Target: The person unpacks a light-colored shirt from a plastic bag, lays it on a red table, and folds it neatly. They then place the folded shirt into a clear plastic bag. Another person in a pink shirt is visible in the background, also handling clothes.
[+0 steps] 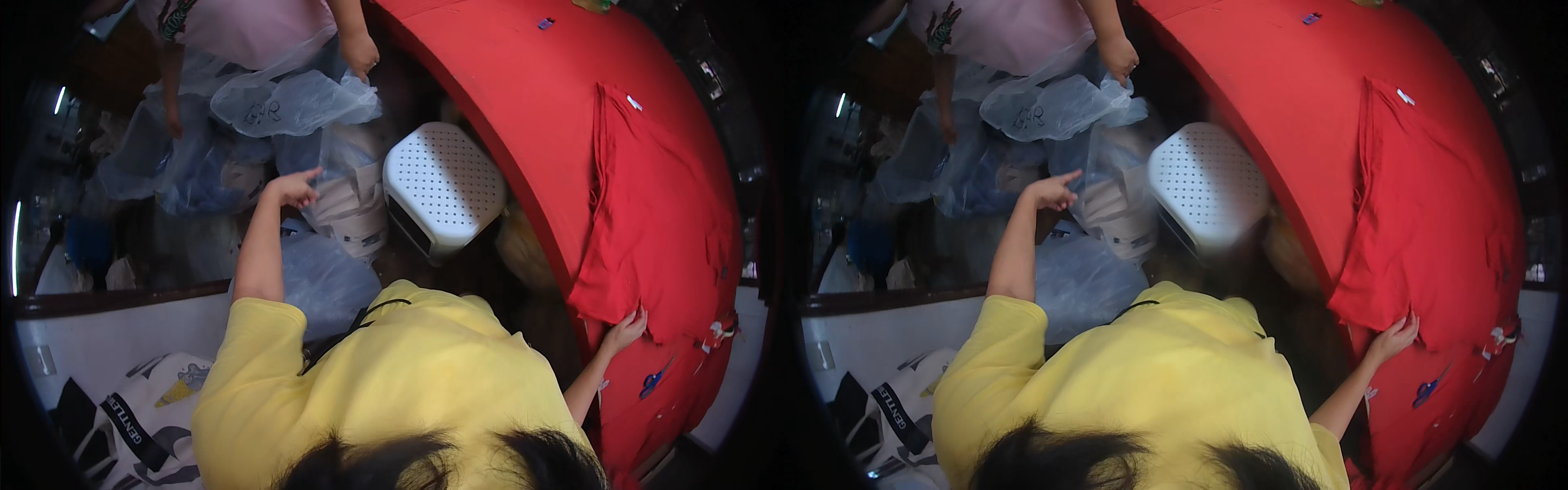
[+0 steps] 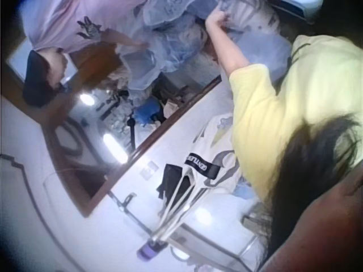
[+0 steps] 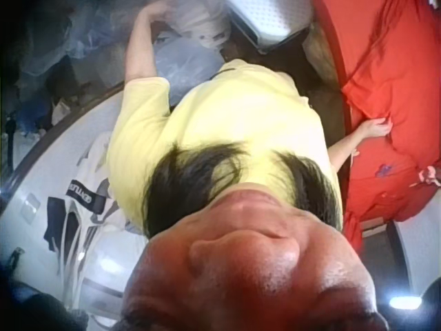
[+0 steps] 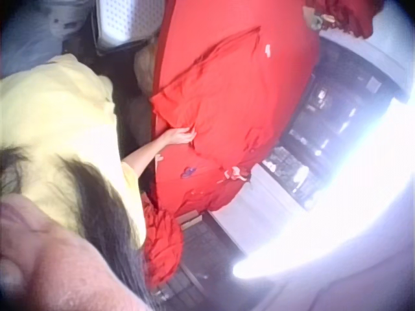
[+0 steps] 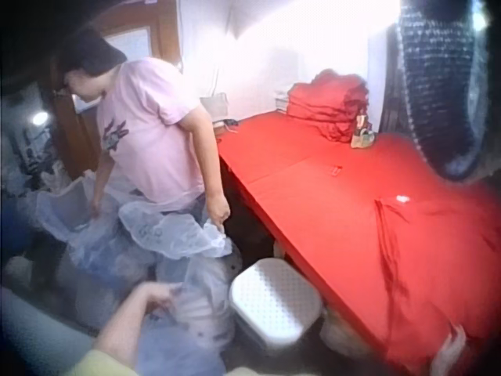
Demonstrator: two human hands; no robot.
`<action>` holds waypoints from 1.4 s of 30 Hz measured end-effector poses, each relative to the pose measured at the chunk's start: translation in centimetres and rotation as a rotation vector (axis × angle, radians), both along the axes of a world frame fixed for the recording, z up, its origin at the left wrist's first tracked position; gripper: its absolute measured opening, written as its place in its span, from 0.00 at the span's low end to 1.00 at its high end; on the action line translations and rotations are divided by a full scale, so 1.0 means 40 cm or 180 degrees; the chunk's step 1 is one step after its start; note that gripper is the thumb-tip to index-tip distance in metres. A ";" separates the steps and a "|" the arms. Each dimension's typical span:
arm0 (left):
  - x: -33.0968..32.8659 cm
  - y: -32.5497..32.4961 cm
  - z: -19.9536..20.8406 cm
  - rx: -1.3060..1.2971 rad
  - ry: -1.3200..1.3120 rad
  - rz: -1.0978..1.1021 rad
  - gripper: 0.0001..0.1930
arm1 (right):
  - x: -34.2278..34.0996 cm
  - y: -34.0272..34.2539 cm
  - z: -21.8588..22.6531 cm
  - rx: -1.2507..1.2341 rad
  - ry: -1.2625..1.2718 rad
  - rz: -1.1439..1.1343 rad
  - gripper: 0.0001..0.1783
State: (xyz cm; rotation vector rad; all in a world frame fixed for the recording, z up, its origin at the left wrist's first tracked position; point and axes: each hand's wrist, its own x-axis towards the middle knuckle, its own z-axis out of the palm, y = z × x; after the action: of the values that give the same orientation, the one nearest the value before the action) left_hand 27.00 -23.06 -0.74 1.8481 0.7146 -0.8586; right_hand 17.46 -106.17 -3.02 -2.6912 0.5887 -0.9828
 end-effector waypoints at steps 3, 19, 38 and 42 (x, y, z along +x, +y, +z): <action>-0.009 0.177 0.057 0.0698 -0.0982 0.1021 0.44 | -0.019 0.028 0.010 -0.0007 -0.0018 -0.0056 0.18; -0.082 0.217 0.075 0.0872 -0.0437 0.0832 0.30 | -0.018 0.002 -0.003 -0.0401 -0.0087 -0.0028 0.17; -0.221 -1.087 0.765 -0.5714 -0.4023 -0.1604 0.17 | 0.189 0.084 0.137 -0.0097 -0.0189 0.1174 0.13; -0.239 -1.185 0.735 -0.7031 -0.3673 -0.1285 0.21 | 0.221 0.077 0.114 -0.0480 0.0002 0.1081 0.12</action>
State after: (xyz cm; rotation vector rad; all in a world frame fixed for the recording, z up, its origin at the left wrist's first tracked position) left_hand 17.44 -70.45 28.66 0.0700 -1.1054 -0.1958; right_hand 26.28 -103.10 1.56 -2.7913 0.0513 -0.9634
